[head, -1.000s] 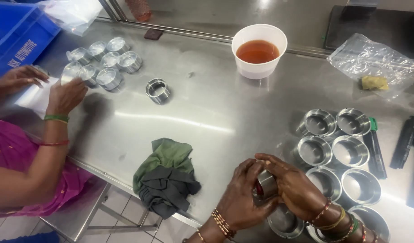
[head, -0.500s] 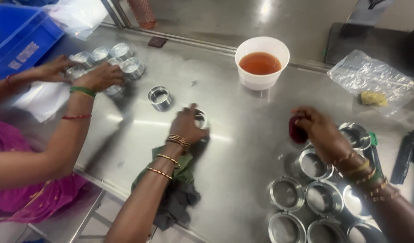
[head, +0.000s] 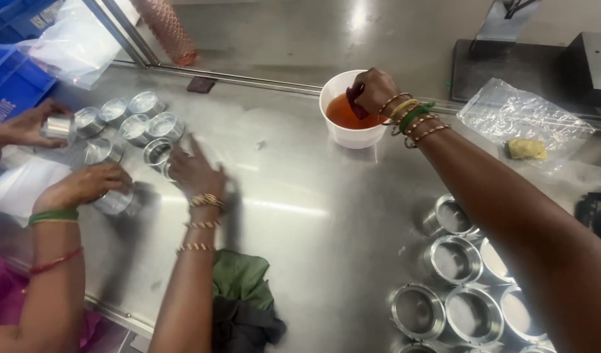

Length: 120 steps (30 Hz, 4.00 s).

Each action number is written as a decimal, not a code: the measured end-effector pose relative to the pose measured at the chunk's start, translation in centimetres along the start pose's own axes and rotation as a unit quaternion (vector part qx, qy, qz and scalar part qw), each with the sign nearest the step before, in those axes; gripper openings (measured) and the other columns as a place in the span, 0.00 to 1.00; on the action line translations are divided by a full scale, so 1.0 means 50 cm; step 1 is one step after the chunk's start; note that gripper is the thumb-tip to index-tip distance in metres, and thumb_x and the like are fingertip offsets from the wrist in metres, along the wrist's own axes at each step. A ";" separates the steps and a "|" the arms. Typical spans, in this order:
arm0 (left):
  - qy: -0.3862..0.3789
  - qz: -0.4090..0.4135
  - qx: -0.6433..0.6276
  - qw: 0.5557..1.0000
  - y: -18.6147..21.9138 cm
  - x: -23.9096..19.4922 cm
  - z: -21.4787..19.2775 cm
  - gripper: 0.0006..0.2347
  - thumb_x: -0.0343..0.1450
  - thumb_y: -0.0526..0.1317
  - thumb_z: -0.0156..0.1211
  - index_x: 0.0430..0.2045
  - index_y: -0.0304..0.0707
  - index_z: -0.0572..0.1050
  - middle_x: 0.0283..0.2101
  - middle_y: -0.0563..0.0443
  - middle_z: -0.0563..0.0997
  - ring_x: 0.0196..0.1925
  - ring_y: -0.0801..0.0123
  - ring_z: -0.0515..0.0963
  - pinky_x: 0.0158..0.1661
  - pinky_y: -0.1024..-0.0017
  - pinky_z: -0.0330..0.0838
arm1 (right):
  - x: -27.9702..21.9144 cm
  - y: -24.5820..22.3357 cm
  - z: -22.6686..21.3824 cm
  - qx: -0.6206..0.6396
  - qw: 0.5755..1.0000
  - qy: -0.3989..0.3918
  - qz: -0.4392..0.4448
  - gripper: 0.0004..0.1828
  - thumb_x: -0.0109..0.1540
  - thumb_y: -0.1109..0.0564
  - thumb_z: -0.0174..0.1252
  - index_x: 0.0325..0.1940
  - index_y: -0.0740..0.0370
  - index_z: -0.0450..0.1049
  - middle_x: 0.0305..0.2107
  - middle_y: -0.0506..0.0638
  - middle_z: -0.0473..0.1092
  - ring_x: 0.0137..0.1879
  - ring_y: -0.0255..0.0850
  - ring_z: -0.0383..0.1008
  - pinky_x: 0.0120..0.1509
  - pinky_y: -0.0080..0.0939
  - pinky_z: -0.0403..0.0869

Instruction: Cleaning and inspecting metal rings using cloths and a marker on a fabrication floor.

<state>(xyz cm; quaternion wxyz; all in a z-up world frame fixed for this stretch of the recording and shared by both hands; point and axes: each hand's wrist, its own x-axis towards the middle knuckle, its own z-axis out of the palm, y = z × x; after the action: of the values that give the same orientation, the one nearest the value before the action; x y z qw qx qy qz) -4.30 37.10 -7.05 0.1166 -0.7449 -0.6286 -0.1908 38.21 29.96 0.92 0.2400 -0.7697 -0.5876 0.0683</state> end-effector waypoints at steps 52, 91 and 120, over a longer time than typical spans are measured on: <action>-0.020 0.322 -0.438 0.839 0.350 -0.580 -0.411 0.32 0.64 0.52 0.69 0.57 0.31 0.68 0.53 0.24 0.77 0.52 0.39 0.80 0.46 0.58 0.80 | -0.762 -0.119 -0.101 0.635 0.686 -0.174 0.309 0.24 0.71 0.52 0.36 0.68 0.65 0.64 0.49 0.60 0.69 0.50 0.43 0.75 0.53 0.49 0.77; -0.415 0.413 -0.313 0.748 0.581 -0.462 -0.308 0.37 0.59 0.45 0.71 0.67 0.46 0.63 0.64 0.37 0.67 0.67 0.45 0.67 0.63 0.56 0.66 | -0.818 0.058 -0.279 0.645 0.720 0.116 0.228 0.17 0.69 0.65 0.43 0.61 0.72 0.67 0.47 0.59 0.72 0.53 0.45 0.76 0.64 0.45 0.75; -0.479 0.186 -0.224 0.828 0.296 -0.453 -0.409 0.49 0.56 0.52 0.75 0.71 0.44 0.49 0.61 0.34 0.67 0.61 0.43 0.72 0.61 0.55 0.68 | -0.689 -0.129 -0.046 0.520 0.814 -0.197 0.171 0.23 0.65 0.66 0.50 0.66 0.62 0.68 0.48 0.57 0.73 0.50 0.40 0.72 0.55 0.41 0.75</action>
<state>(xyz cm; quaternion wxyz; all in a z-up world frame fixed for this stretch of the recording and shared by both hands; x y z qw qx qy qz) 4.33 5.76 2.58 -0.3363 -0.8513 -0.3948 0.0798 23.12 -1.76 -0.28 0.4682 -0.5886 -0.3578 0.5534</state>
